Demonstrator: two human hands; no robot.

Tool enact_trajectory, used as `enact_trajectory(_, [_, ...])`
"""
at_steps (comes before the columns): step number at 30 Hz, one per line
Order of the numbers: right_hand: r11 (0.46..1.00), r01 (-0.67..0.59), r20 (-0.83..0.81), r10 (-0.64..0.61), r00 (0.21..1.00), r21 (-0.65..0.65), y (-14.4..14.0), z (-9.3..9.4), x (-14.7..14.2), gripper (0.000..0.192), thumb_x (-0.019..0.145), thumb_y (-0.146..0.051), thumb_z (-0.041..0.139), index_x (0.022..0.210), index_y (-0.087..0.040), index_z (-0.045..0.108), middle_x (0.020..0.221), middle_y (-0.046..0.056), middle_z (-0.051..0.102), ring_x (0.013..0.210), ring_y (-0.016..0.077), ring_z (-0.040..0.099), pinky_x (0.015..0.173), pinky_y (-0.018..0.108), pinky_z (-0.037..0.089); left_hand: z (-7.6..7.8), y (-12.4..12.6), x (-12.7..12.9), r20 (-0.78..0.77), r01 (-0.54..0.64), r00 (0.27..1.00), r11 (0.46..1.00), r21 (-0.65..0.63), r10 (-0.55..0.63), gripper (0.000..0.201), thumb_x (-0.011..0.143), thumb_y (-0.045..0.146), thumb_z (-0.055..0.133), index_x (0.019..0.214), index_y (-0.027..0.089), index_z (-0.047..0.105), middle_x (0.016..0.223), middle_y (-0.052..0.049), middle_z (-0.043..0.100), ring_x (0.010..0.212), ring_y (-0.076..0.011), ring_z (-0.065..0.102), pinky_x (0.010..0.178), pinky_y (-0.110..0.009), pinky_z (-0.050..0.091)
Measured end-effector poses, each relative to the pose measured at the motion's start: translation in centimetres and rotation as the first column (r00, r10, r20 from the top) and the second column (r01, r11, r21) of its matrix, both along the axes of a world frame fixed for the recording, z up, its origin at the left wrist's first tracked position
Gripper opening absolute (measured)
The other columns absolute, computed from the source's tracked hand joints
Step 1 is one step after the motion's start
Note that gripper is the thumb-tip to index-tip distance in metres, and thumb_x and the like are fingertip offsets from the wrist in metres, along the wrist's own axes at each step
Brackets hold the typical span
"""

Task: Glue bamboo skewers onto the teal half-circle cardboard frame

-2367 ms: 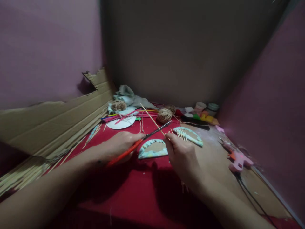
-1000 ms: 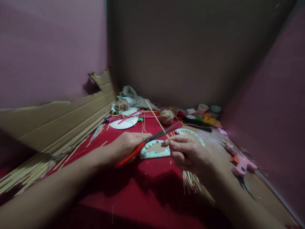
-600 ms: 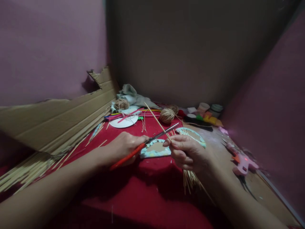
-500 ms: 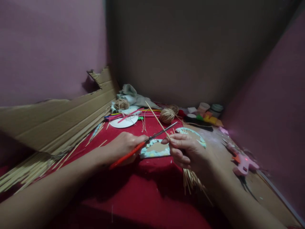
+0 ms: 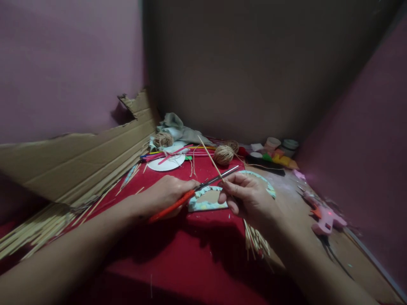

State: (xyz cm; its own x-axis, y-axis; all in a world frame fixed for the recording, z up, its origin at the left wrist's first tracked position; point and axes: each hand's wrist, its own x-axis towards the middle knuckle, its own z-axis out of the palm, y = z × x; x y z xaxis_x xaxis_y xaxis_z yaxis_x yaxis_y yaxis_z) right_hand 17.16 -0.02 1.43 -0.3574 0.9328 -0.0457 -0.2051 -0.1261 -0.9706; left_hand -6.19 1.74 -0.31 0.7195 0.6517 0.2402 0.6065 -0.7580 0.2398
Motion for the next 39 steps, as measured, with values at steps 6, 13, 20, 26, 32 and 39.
enact_trajectory(6, [0.997,-0.065,-0.055,0.064,0.996,-0.027,0.1,0.2,0.3,0.026,0.074,-0.034,0.077,0.070,-0.013,0.062,0.051,0.002,0.066,0.027,0.0027,0.039,0.028,0.014,0.022,-0.5,0.7,0.0,0.136,0.134,0.981,0.991,0.023,-0.136,0.031,0.089,0.015,0.045,0.117,0.017,0.057,0.107,-0.007,0.072,0.087,-0.0156,0.069,0.074,-0.022,0.050])
enact_trajectory(13, [0.964,-0.230,-0.152,0.210,0.966,-0.132,0.4,-0.1,0.9,0.022,0.071,-0.030,0.078,0.076,-0.012,0.067,0.050,0.002,0.066,0.025,0.0014,0.033,0.028,0.014,0.023,-1.0,0.5,0.3,0.121,0.145,0.980,0.981,0.130,-0.161,0.032,0.090,0.018,0.043,0.118,0.013,0.059,0.102,-0.010,0.073,0.079,-0.0161,0.069,0.069,-0.023,0.050])
enact_trajectory(20, [0.954,-0.269,-0.149,0.249,0.957,-0.131,0.4,0.0,1.0,0.018,0.072,-0.026,0.077,0.074,-0.013,0.066,0.047,-0.001,0.063,0.027,0.0007,0.027,0.030,0.014,0.021,-0.8,0.0,0.0,0.018,0.121,0.992,0.967,0.226,-0.128,0.027,0.078,0.009,0.045,0.101,0.018,0.056,0.070,0.000,0.065,0.056,-0.0137,0.059,0.053,-0.024,0.038])
enact_trajectory(26, [0.965,-0.222,-0.134,0.204,0.970,-0.139,0.5,-0.6,0.7,0.023,0.068,-0.029,0.079,0.071,-0.016,0.060,0.049,-0.003,0.061,0.029,0.0013,0.025,0.030,0.017,0.016,-0.8,-0.1,0.0,-0.027,0.037,0.999,0.994,0.105,-0.034,0.018,0.077,0.010,0.043,0.086,0.019,0.056,0.064,0.000,0.063,0.051,-0.0125,0.056,0.050,-0.023,0.035])
enact_trajectory(32, [0.981,-0.155,-0.168,0.135,0.977,-0.114,0.7,0.0,1.2,0.023,0.070,-0.031,0.077,0.074,-0.017,0.060,0.047,-0.005,0.057,0.029,0.0009,0.021,0.030,0.017,0.016,0.6,0.2,-0.5,0.048,0.052,0.998,0.997,-0.050,-0.050,0.027,0.090,0.023,0.046,0.115,0.021,0.057,0.103,-0.005,0.070,0.085,-0.0155,0.066,0.074,-0.023,0.048])
enact_trajectory(39, [0.998,-0.011,-0.119,0.004,0.993,-0.061,0.5,0.2,2.0,0.017,0.078,-0.026,0.071,0.069,-0.015,0.062,0.050,-0.003,0.062,0.027,0.0011,0.034,0.029,0.014,0.024,-0.3,3.8,-3.2,-0.193,-0.483,0.841,0.862,0.155,0.506,0.032,0.089,0.046,0.049,0.093,0.017,0.061,0.088,-0.013,0.071,0.070,-0.0237,0.063,0.055,-0.028,0.042])
